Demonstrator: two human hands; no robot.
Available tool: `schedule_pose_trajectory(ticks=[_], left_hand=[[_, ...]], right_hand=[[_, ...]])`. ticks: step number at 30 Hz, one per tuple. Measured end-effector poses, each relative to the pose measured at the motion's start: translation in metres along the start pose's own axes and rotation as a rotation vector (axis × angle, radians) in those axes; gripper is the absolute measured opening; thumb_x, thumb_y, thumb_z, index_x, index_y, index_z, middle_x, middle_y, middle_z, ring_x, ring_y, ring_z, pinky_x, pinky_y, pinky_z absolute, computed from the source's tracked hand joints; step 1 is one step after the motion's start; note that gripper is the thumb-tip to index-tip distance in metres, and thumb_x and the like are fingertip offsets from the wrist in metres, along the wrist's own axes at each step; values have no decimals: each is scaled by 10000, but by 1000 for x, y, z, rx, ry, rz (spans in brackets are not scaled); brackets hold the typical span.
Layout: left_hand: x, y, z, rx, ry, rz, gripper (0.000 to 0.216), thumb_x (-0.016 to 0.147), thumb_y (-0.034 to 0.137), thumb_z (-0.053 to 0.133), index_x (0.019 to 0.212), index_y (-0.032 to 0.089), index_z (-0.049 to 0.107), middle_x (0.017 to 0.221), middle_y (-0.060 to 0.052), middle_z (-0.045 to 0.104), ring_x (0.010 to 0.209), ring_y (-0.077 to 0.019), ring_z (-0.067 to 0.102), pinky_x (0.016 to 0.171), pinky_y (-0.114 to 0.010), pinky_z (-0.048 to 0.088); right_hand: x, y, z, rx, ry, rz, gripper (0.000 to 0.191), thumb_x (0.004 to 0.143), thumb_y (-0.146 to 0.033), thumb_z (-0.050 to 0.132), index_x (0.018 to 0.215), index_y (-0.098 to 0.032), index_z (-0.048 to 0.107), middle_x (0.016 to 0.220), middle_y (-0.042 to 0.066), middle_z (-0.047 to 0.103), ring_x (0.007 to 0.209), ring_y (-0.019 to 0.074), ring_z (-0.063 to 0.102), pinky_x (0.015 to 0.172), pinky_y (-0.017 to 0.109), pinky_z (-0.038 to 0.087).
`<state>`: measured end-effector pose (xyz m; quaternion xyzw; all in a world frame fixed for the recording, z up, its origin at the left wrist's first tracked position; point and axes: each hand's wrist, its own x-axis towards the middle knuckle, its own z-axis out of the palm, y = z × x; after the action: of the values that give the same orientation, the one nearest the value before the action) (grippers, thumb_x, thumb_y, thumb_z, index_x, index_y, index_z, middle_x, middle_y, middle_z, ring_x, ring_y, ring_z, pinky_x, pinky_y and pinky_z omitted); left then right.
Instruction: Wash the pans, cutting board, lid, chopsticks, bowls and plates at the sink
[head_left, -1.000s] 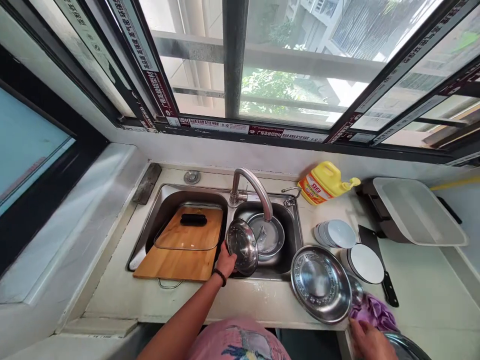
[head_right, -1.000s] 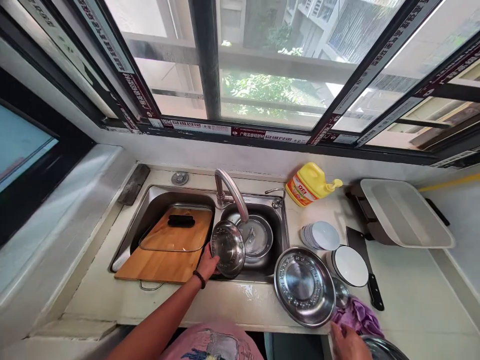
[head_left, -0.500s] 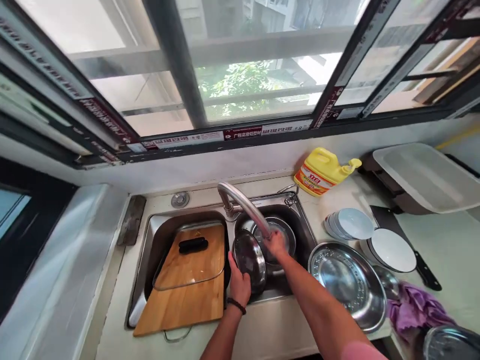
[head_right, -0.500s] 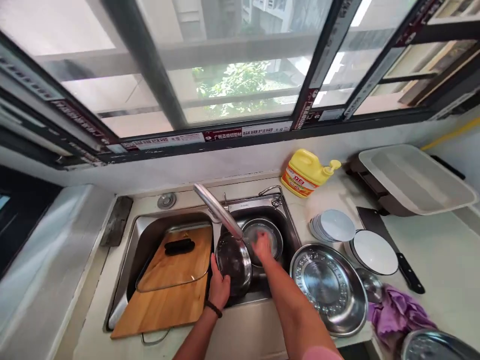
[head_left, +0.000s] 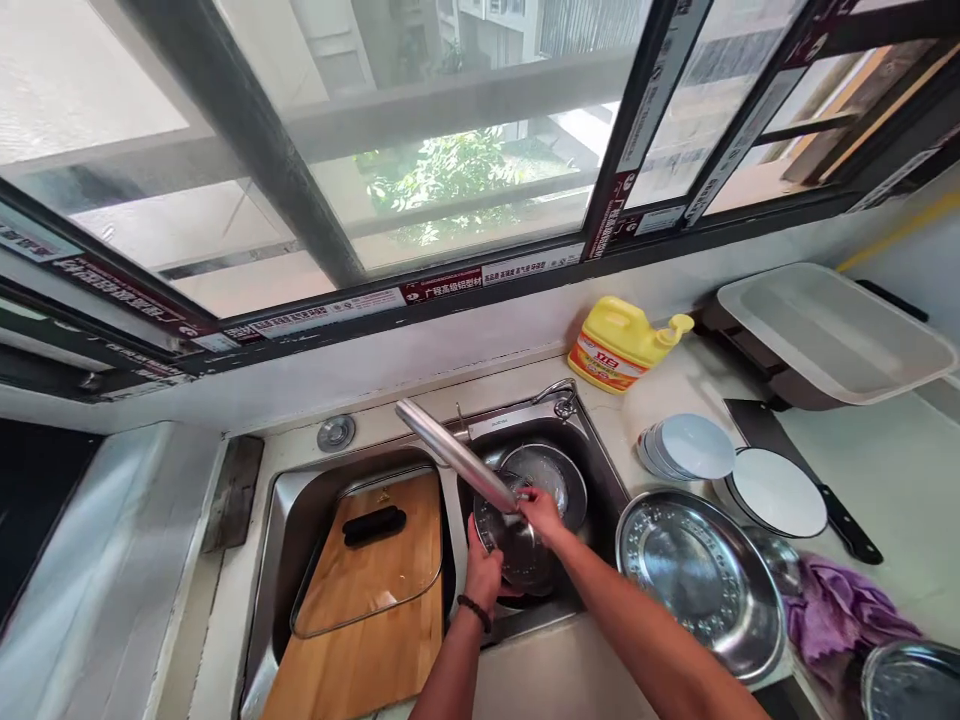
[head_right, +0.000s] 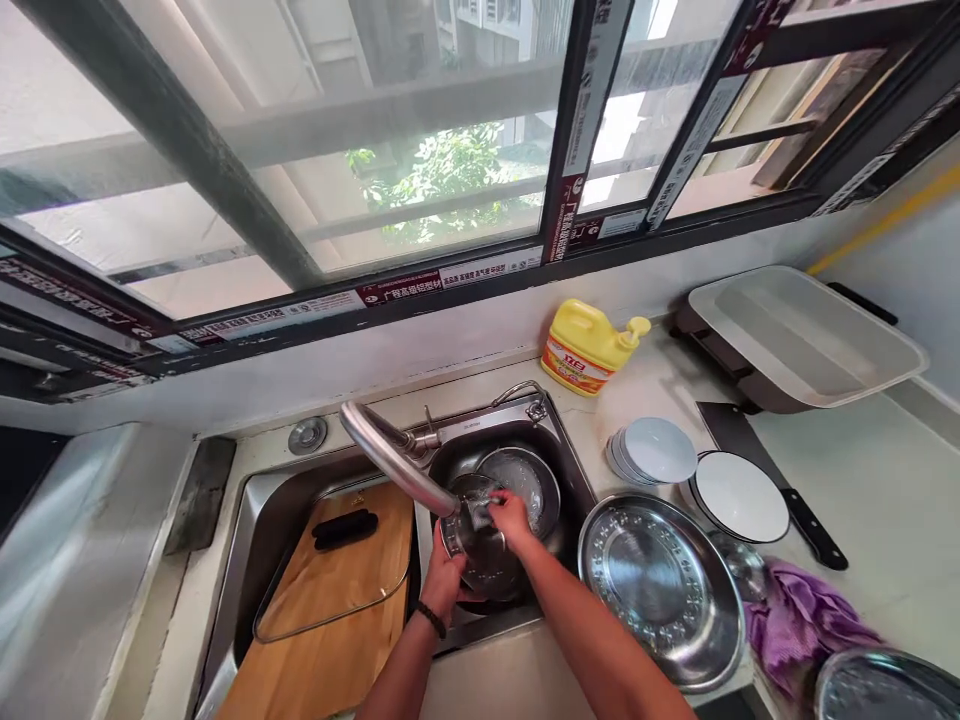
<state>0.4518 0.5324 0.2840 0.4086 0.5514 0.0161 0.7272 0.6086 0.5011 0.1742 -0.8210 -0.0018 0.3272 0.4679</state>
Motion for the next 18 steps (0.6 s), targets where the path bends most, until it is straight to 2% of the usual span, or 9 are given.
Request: schedule_pose_trajectory(ticks=[3,5,7,9,10,12,14,16,18], left_hand=[[5,2,8,28,-40,-16,1116,713,195,633,1635,372,30,1547,-131,495,1006,-286,723,718,-440,654],[7,6,7,6,-43,-15,1161,681,179,660,1634,371,28,1501,-138,534,997,-274,723,733,-419,650],[7,14,2,-52,-57,-3,1169,656,171,667,1631,377,56,1462,-129,566,1013,-268,718,746,-405,646],[5,23,-6,-89,-50,8,1161,638,167,659,1622,395,86,1450,-107,580,1016,-261,718,736,-394,648],[3,27,-9,-96,-33,14,1161,630,165,652,1617,406,90,1456,-95,577,1008,-258,722,724,-391,651],[-1,29,-12,-90,-1,34,1165,619,165,645,1614,414,92,1480,-87,562,984,-259,732,699,-392,655],[-7,24,-9,-72,-12,55,1176,617,173,658,1621,401,90,1495,-99,555,960,-270,743,689,-401,657],[-11,16,-2,-52,-61,64,1178,635,189,669,1634,374,72,1499,-122,555,955,-282,749,699,-415,658],[-12,10,5,-19,-73,53,1187,661,191,659,1641,359,10,1514,-134,545,958,-280,750,728,-432,661]], right_hand=[[-23,-7,19,-10,-24,-93,321,657,-196,730,974,-184,781,875,71,760,858,243,715,831,360,570],[-40,-9,25,-5,-137,-248,370,690,-185,701,1049,-213,784,1118,89,753,1079,253,687,993,387,521],[-57,-4,21,-10,-324,-407,394,705,-140,649,1057,-240,793,1188,70,736,1137,241,667,1045,399,491],[-69,8,5,-70,-449,-477,407,670,-67,599,965,-251,812,1109,47,750,1081,226,681,1029,390,495],[-72,15,-5,-133,-445,-469,406,644,-35,578,896,-251,814,1047,38,757,1042,220,687,1013,382,499],[-68,22,-26,-276,-327,-393,408,610,8,551,817,-239,801,960,37,758,1001,218,690,1006,377,493],[-56,18,-36,-362,-177,-315,433,631,13,538,886,-219,799,1001,63,756,1046,231,678,1039,395,468],[-43,4,-29,-367,-97,-290,464,692,-21,529,1035,-198,786,1132,102,736,1130,248,652,1077,419,442],[-42,-10,-10,-325,-117,-306,456,742,-75,528,1110,-195,769,1202,108,718,1157,249,644,1078,409,450]])
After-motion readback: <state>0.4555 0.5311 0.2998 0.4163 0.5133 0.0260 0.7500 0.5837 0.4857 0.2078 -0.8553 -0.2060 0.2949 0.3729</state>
